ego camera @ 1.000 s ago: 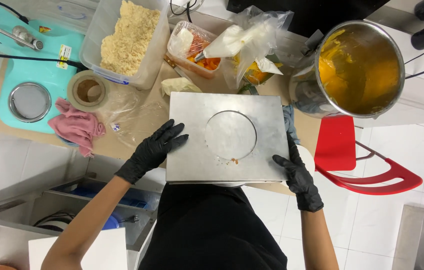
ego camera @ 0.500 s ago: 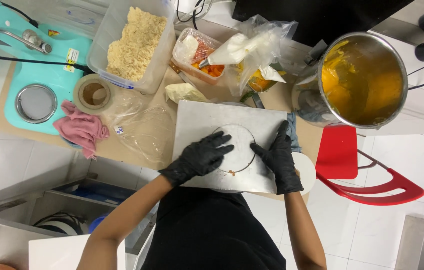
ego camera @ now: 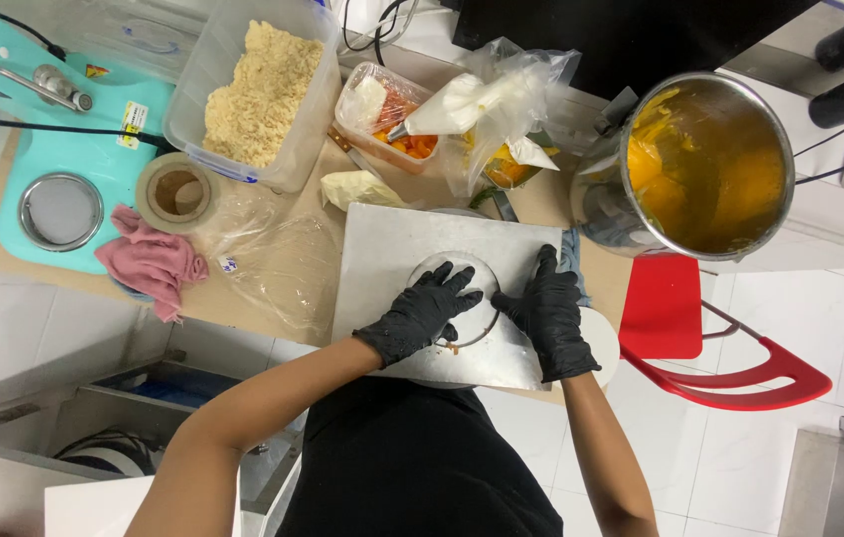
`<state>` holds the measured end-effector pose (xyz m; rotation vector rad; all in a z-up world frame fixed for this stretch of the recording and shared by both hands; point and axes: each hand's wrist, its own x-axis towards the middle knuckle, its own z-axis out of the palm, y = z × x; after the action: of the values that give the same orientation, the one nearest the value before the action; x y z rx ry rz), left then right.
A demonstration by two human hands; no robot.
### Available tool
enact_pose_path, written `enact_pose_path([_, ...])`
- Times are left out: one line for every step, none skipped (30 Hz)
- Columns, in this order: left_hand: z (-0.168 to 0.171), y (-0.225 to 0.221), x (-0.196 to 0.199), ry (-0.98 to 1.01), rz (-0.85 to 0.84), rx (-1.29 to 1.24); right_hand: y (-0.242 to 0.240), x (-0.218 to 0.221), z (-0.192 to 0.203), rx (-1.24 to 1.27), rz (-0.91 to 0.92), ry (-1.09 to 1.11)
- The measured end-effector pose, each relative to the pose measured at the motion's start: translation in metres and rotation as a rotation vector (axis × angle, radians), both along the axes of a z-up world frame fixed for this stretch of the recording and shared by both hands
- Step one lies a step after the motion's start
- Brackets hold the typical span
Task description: The recorder trims the edges of a square sponge cake in its pan, releases it onto a board, removes the parchment paper, and levels the top surface with a long knife.
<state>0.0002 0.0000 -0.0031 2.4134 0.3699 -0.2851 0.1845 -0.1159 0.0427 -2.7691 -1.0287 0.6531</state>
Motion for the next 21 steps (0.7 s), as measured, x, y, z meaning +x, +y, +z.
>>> enact_pose_path([-0.003, 0.0, 0.0, -0.007, 0.005, -0.002, 0.001, -0.001, 0.001, -0.016, -0.002, -0.011])
enact_pose_path([-0.007, -0.001, 0.001, -0.014, 0.009, -0.005, 0.001, -0.002, 0.002, -0.033, -0.005, -0.022])
enact_pose_path([-0.009, -0.003, 0.002, -0.015, 0.01, -0.005, -0.002, 0.002, -0.008, -0.034, -0.004, -0.023])
enact_pose_path([-0.011, -0.005, 0.004, -0.012, -0.007, 0.051, -0.005, 0.006, -0.017, 0.004, 0.033, -0.025])
enact_pose_path([-0.013, -0.006, 0.005, -0.009, -0.024, 0.107, -0.007, 0.009, -0.026, 0.041, 0.069, -0.027])
enact_pose_path([-0.012, -0.007, 0.006, -0.011, -0.021, 0.109, -0.005, 0.006, -0.018, 0.043, 0.072, -0.03])
enact_pose_path([-0.011, -0.008, 0.008, 0.018, -0.027, 0.121, -0.003, 0.003, -0.01, 0.018, 0.055, -0.027])
enact_pose_path([-0.009, -0.008, 0.009, 0.046, -0.03, 0.133, -0.001, 0.0, -0.003, -0.008, 0.042, -0.024])
enact_pose_path([-0.012, -0.01, 0.011, 0.044, -0.024, 0.134, -0.002, 0.001, -0.005, -0.006, 0.048, -0.026])
enact_pose_path([-0.015, -0.012, 0.011, 0.055, -0.023, 0.149, -0.004, 0.002, -0.007, -0.001, 0.057, -0.039])
enact_pose_path([-0.018, -0.013, 0.011, 0.066, -0.023, 0.165, -0.006, 0.002, -0.009, 0.005, 0.066, -0.052])
enact_pose_path([-0.022, -0.015, 0.013, 0.065, -0.019, 0.164, -0.006, -0.002, -0.001, 0.005, 0.071, -0.053])
enact_pose_path([-0.025, -0.018, 0.014, 0.035, -0.017, 0.2, -0.006, -0.005, 0.008, 0.003, 0.065, -0.048])
enact_pose_path([-0.029, -0.019, 0.015, 0.006, -0.016, 0.238, -0.006, -0.009, 0.016, 0.002, 0.059, -0.042])
enact_pose_path([-0.015, -0.015, 0.017, 0.007, -0.013, 0.239, -0.005, -0.014, 0.017, 0.003, 0.062, -0.041])
enact_pose_path([-0.002, -0.016, 0.018, 0.056, -0.026, 0.244, -0.008, -0.02, 0.019, 0.164, 0.247, -0.292])
enact_pose_path([0.011, -0.016, 0.018, 0.104, -0.04, 0.249, -0.012, -0.026, 0.02, 0.327, 0.433, -0.541])
enact_pose_path([0.018, -0.012, 0.019, 0.103, -0.037, 0.25, -0.023, -0.021, 0.011, 0.328, 0.436, -0.542])
enact_pose_path([0.025, -0.008, 0.02, 0.166, -0.076, 0.185, -0.035, -0.016, 0.003, 0.446, 0.734, -0.39])
enact_pose_path([0.032, -0.004, 0.019, 0.232, -0.113, 0.118, -0.047, -0.012, -0.006, 0.561, 1.029, -0.221])
enact_pose_path([0.032, -0.004, 0.018, 0.234, -0.108, 0.116, -0.043, -0.007, -0.001, 0.562, 1.033, -0.218])
